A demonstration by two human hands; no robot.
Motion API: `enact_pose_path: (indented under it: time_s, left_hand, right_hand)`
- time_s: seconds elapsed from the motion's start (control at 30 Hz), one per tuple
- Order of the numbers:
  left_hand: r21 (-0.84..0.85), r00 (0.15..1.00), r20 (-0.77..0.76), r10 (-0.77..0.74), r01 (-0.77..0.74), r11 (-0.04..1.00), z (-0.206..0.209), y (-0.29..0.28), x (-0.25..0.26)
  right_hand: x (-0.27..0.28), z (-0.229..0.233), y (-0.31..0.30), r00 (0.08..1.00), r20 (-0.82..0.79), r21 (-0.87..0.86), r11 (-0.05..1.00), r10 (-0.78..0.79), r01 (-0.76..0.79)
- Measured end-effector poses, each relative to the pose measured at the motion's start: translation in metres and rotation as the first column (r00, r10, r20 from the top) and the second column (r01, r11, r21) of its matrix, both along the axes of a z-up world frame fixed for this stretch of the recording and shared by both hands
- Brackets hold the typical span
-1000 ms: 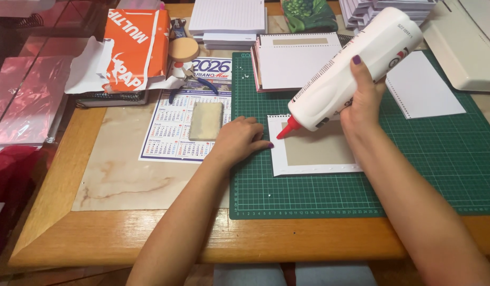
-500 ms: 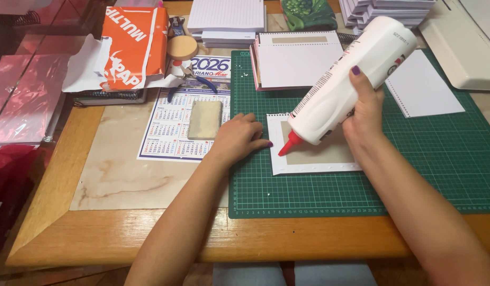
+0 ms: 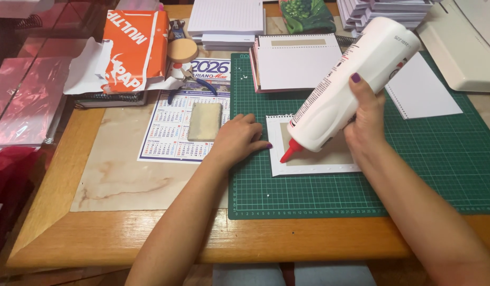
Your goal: Assemble a notebook by applying glue to a cardboard cover and attaching paper sheets.
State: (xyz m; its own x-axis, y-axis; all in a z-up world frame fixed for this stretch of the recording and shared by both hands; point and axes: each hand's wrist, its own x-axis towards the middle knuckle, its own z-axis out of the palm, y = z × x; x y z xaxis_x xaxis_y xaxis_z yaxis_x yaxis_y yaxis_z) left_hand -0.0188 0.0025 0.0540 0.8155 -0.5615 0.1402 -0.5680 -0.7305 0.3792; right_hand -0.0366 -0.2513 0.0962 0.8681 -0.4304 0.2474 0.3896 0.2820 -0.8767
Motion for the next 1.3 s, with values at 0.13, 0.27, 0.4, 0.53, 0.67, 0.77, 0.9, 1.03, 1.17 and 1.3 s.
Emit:
enact_pose_path:
  time_s: [0.13,0.27,0.4,0.53,0.67,0.77,0.9,1.03,1.17,1.3]
  left_hand:
    - [-0.014,1.0,-0.008,-0.011,0.011,1.0,0.0,0.001,-0.001]
    - [-0.146,0.999,-0.038,-0.005,-0.001,0.989,-0.008,0.005,0.007]
    - [-0.379,0.995,0.099,-0.009,0.046,0.924,-0.024,0.006,0.015]
    - [-0.53,0.974,0.21,-0.086,0.187,0.827,-0.014,0.0,0.006]
    - [-0.632,0.972,0.204,-0.114,0.219,0.743,0.006,-0.015,-0.003]
    - [-0.773,0.982,0.149,-0.116,0.189,0.606,0.019,-0.028,-0.002]
    - [-0.841,0.943,0.242,-0.229,0.321,0.436,0.025,-0.042,0.016]
    - [-0.894,0.91,0.346,-0.228,0.394,0.215,0.036,-0.045,0.017]
    - [-0.854,0.86,0.457,-0.23,0.496,0.157,0.049,-0.029,0.013]
    - [-0.938,0.942,0.306,0.138,0.274,0.211,0.033,-0.014,0.026]
  right_hand:
    - [0.006,0.0,-0.009,0.998,0.038,-0.045,0.998,0.042,-0.04]
    - [0.009,0.025,-0.01,0.992,0.12,-0.027,0.999,0.04,-0.037]
    - [0.003,0.064,0.01,0.991,-0.128,0.329,0.942,-0.026,0.067]
    - [0.016,0.058,0.009,0.958,-0.277,0.526,0.847,0.079,0.082]
    - [0.029,0.035,0.01,0.926,-0.354,0.568,0.817,0.13,0.103]
    - [0.038,0.026,0.017,0.922,-0.301,0.52,0.852,0.243,-0.055]
    - [0.041,0.029,0.048,0.886,-0.306,0.612,0.785,0.349,-0.098]
    - [0.023,0.065,0.083,0.856,-0.26,0.614,0.761,0.447,-0.211]
    - [0.011,0.063,0.087,0.768,-0.211,0.643,0.678,0.605,-0.357]
    - [0.005,0.062,0.097,0.531,-0.175,0.651,0.502,0.829,-0.569]
